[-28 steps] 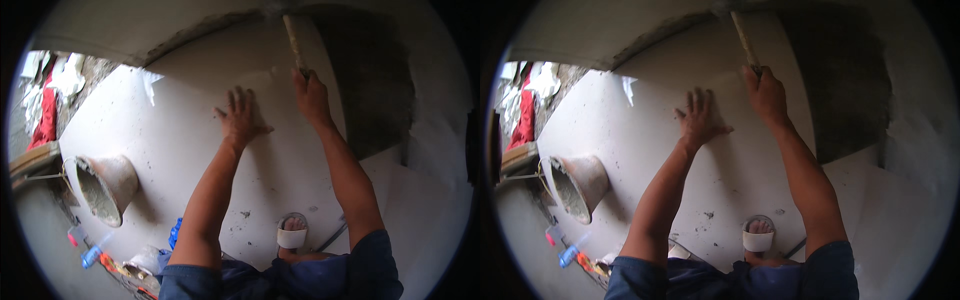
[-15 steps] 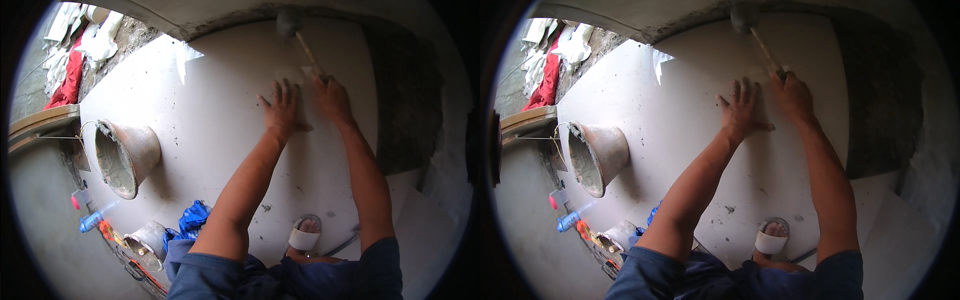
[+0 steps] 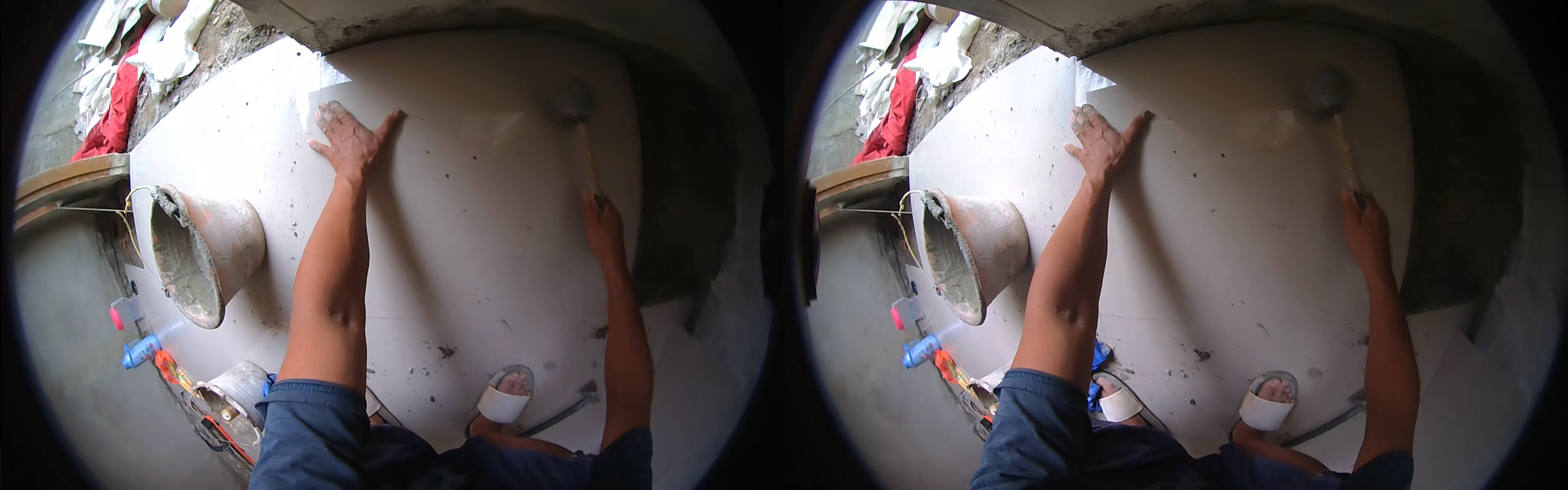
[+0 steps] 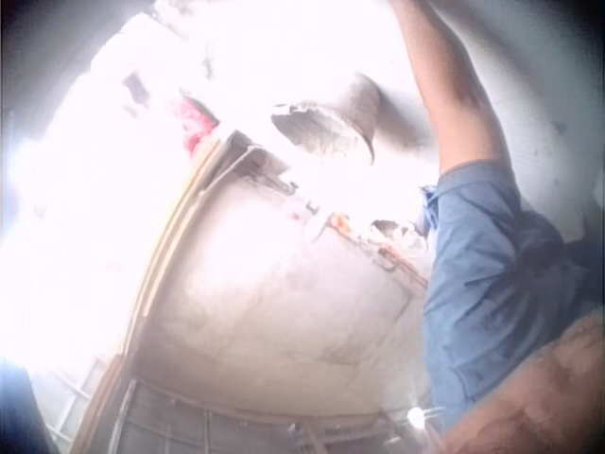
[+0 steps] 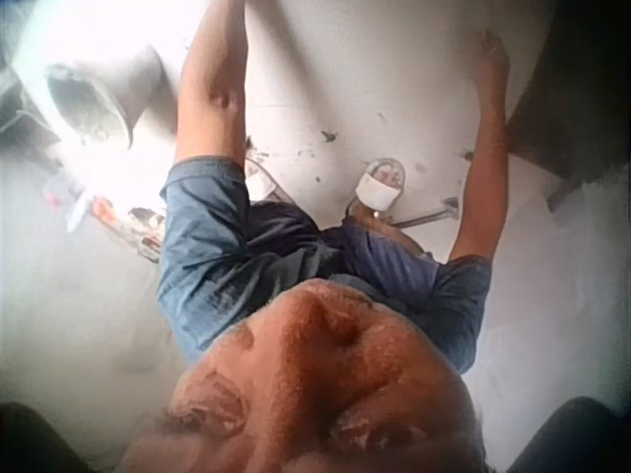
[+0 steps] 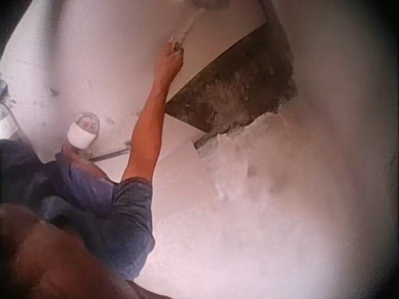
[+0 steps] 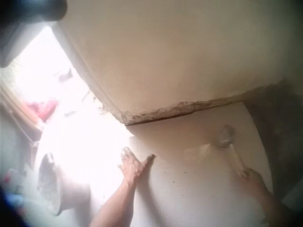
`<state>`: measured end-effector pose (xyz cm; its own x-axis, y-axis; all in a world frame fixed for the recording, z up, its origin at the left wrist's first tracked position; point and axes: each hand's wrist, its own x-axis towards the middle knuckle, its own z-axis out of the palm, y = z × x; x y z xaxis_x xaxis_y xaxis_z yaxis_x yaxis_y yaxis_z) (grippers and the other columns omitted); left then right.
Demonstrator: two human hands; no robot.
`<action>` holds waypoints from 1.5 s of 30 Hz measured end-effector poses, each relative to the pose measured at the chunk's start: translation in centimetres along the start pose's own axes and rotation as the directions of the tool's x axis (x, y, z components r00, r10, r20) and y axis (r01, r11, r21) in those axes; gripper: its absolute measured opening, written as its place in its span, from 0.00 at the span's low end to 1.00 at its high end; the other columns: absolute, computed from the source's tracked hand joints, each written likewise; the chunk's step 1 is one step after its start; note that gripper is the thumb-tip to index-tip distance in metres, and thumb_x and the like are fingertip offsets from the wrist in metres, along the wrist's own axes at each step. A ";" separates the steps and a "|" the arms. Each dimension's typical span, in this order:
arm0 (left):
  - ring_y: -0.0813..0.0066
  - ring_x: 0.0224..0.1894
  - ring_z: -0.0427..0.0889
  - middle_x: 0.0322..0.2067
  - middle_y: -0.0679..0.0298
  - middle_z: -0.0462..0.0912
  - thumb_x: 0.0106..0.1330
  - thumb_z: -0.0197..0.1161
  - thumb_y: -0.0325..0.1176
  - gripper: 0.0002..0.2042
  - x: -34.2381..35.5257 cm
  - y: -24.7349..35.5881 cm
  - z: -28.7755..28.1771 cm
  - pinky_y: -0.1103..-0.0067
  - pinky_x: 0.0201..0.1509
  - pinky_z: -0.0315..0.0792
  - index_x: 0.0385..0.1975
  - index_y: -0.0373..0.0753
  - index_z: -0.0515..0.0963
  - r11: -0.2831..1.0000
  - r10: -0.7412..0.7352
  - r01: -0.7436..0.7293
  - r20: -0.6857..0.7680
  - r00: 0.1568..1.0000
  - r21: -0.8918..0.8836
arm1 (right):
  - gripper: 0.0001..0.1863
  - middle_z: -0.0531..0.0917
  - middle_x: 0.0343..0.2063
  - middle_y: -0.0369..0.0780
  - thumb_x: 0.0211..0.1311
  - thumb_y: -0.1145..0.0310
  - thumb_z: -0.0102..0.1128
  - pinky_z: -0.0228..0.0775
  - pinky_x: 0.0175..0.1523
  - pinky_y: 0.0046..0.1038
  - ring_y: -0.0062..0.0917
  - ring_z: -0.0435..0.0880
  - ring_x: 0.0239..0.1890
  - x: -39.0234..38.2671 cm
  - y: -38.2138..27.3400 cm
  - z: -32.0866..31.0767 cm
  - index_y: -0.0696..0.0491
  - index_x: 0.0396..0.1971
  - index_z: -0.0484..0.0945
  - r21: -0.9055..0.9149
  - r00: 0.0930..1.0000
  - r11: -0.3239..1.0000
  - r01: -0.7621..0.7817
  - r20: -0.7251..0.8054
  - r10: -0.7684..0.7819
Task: The person spreads cement on the floor using a trowel, places a large white tile, and taps it with a rubber mallet to level it. The person also wipes the floor with a blue cloth and adjusts the tile position.
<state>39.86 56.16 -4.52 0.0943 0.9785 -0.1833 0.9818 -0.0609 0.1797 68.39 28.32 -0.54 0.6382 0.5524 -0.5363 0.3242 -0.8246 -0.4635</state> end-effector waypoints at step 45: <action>0.45 0.74 0.31 0.73 0.53 0.35 0.51 0.50 0.77 0.53 -18.6 -0.2 2.9 0.32 0.63 0.33 0.73 0.51 0.43 0.783 0.547 -0.611 0.338 0.766 0.119 | 0.20 0.77 0.16 0.48 0.66 0.54 0.56 0.71 0.28 0.36 0.39 0.81 0.20 -15.1 7.9 3.4 0.58 0.29 0.72 0.081 0.903 0.950 0.303 -0.342 -0.259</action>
<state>38.35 37.36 -3.92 0.6648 0.6496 -0.3688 0.7303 -0.6691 0.1379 58.99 13.87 1.52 0.7314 0.6707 -0.1233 0.4445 -0.6061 -0.6596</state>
